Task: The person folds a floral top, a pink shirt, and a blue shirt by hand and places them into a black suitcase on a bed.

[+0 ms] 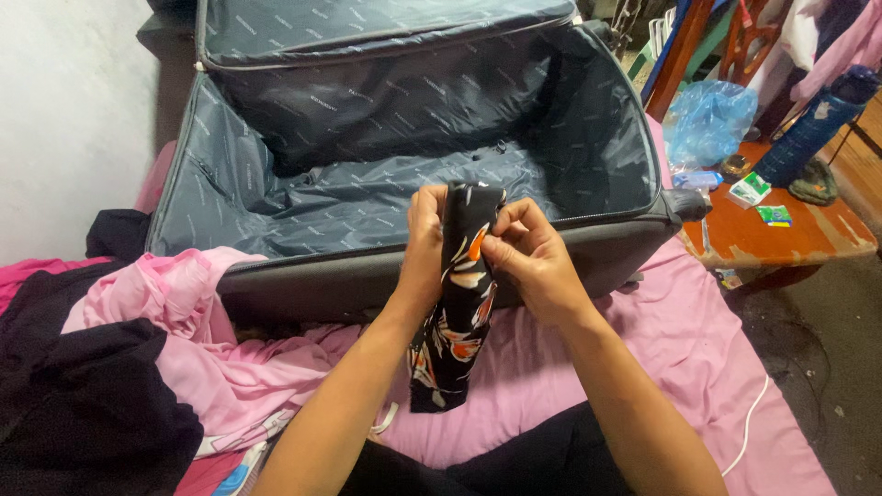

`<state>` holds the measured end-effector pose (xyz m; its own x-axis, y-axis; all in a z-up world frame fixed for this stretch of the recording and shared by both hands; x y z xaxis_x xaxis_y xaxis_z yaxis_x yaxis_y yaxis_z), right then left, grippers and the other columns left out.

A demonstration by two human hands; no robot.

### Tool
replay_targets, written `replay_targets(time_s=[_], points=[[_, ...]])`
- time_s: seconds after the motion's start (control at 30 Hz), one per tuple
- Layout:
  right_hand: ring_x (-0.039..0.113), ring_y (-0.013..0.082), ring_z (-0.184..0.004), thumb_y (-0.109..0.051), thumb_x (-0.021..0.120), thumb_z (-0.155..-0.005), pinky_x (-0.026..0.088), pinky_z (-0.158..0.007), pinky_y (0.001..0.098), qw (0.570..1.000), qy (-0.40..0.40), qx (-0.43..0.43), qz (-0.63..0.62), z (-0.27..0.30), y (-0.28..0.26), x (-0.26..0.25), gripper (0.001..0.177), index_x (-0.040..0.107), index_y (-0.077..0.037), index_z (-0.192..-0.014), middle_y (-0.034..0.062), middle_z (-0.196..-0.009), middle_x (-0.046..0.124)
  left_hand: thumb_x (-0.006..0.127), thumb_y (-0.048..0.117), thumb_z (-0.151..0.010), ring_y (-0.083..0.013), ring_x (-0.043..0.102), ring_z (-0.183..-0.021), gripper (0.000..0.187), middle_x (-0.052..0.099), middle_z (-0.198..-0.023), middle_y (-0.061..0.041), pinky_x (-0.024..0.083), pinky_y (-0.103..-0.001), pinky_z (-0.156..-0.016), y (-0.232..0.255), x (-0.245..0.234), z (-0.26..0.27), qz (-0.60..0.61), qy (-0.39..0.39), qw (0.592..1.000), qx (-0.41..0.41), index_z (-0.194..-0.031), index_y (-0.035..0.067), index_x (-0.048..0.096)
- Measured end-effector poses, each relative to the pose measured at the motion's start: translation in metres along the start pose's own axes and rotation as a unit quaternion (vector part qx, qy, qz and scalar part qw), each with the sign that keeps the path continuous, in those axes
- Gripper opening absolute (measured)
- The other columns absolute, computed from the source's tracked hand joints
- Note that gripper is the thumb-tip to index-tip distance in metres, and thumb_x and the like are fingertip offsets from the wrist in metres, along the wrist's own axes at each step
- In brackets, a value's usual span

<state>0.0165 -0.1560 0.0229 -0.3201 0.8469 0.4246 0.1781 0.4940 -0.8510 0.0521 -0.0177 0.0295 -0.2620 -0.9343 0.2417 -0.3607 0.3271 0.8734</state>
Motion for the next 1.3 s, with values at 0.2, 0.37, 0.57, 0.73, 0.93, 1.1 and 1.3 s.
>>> replay_targets(time_s=[0.2,0.37,0.57,0.73,0.93,1.1,1.3], points=[[0.066,0.0133,-0.094,-0.001,0.063,-0.094,0.057,-0.079,0.0271,0.990,0.090,-0.091,-0.056,-0.001,-0.021,0.007,0.035,0.050,-0.015,-0.123,0.0068,-0.110,0.066,0.046,0.026,-0.106,-0.0140,0.062,-0.103,0.030,0.067,-0.108,-0.008,0.051,-0.029,-0.090,0.028,0.000,0.018,-0.107,0.003,0.994,0.033,-0.123,0.002,0.054],[0.070,0.0236,-0.099,-0.007,0.059,-0.102,0.060,-0.084,0.0335,0.983,0.110,-0.090,-0.116,-0.027,-0.043,0.000,0.031,0.054,-0.002,-0.132,0.0159,-0.117,0.069,0.059,0.024,-0.108,-0.0215,0.056,-0.119,0.041,0.057,-0.129,-0.012,0.045,-0.035,-0.106,0.052,0.003,0.041,-0.182,0.057,0.971,0.147,-0.138,-0.001,0.044],[0.072,0.0185,-0.090,-0.012,0.062,-0.103,0.060,-0.077,0.0305,0.981,0.108,-0.033,-0.156,-0.087,-0.035,-0.002,0.022,0.060,0.000,-0.120,0.0101,-0.107,0.071,0.080,0.032,-0.089,-0.0277,0.064,-0.117,0.060,0.064,-0.126,-0.016,0.053,-0.037,-0.101,0.081,-0.004,0.014,-0.377,0.053,0.892,0.244,-0.132,-0.002,0.056],[0.063,0.0115,-0.075,-0.012,0.067,-0.106,0.054,-0.069,0.0252,0.991,0.063,0.004,-0.119,-0.170,-0.009,-0.002,0.015,0.064,-0.001,-0.116,0.0042,-0.094,0.067,0.086,0.021,-0.081,-0.0208,0.072,-0.101,0.053,0.075,-0.115,-0.015,0.060,-0.034,-0.088,0.043,-0.044,-0.088,-0.169,0.023,0.985,-0.004,-0.121,-0.003,0.062],[0.064,0.0130,-0.099,-0.028,0.068,-0.105,0.054,-0.088,0.0303,0.998,0.029,-0.037,0.048,-0.267,0.034,-0.004,0.037,0.062,0.002,-0.126,0.0060,-0.111,0.067,0.078,0.006,-0.079,-0.0221,0.073,-0.096,0.051,0.071,-0.111,-0.015,0.062,-0.036,-0.084,-0.010,-0.119,-0.172,0.061,0.020,0.987,-0.145,-0.124,-0.003,0.057],[0.064,0.0210,-0.117,-0.066,0.063,-0.088,0.052,-0.101,0.0368,0.963,-0.085,0.213,-0.139,-0.292,0.126,0.022,0.086,0.046,-0.004,-0.145,0.0134,-0.132,0.063,0.075,0.000,-0.078,-0.0229,0.071,-0.095,0.057,0.067,-0.110,-0.015,0.062,-0.036,-0.083,-0.052,-0.205,-0.214,0.012,0.157,0.978,-0.135,-0.128,-0.003,0.049],[0.063,0.0189,-0.114,-0.005,0.071,-0.078,0.052,-0.098,0.0350,0.936,-0.127,0.294,0.144,-0.297,0.242,0.023,0.078,0.036,-0.011,-0.147,0.0118,-0.126,0.062,0.075,0.000,-0.073,-0.0250,0.072,-0.096,0.067,0.065,-0.112,-0.016,0.063,-0.037,-0.081,-0.098,-0.294,-0.199,-0.044,0.237,0.948,-0.206,-0.131,0.001,0.042]])
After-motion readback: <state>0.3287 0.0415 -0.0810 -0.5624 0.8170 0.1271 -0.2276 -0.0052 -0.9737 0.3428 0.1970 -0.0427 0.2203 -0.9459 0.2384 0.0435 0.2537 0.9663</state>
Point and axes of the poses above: each hand's wrist, its own z-axis away from the middle knuckle, its own x-axis out of the palm, y = z × x, the point moved 6 cm from there along -z, towards the middle knuckle
